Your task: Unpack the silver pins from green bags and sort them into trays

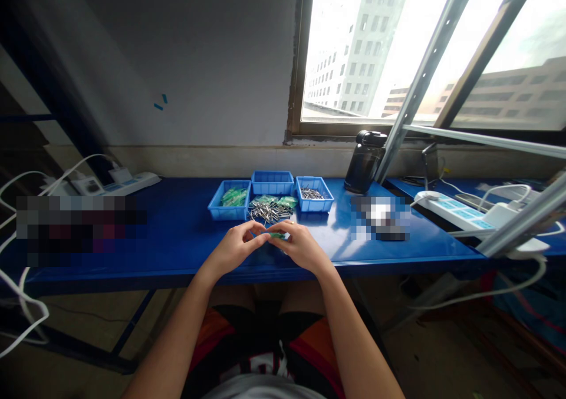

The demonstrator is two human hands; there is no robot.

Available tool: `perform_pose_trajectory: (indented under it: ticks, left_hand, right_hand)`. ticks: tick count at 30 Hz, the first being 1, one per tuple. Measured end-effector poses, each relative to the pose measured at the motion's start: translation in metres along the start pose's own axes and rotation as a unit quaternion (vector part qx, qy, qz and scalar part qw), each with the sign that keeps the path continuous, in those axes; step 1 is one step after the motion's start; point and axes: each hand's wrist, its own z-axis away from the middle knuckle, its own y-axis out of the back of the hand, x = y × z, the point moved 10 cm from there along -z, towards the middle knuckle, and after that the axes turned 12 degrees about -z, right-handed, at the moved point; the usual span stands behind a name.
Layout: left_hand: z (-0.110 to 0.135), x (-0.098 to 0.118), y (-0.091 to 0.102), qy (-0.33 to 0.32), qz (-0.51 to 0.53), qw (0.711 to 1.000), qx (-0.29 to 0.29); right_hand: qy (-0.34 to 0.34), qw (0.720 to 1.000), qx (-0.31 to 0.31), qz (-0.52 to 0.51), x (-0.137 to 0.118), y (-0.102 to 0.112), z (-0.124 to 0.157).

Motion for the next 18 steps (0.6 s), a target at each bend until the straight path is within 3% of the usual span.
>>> perform_pose_trajectory:
  ticks: [7,15,18]
  left_hand:
    - [0.000,0.003,0.000,-0.024,-0.068,0.997,0.006]
    - [0.001,0.005,0.001,-0.034,-0.072,0.997,0.004]
    - [0.001,0.003,0.001,-0.023,-0.064,0.998,0.007]
  right_hand:
    - [0.005,0.999,0.041,-0.016,0.004,0.008,0.000]
    - [-0.029,0.998,0.055,-0.024,0.012,0.010,0.000]
    - [-0.030,0.994,0.106,-0.024,0.014,0.021,0.001]
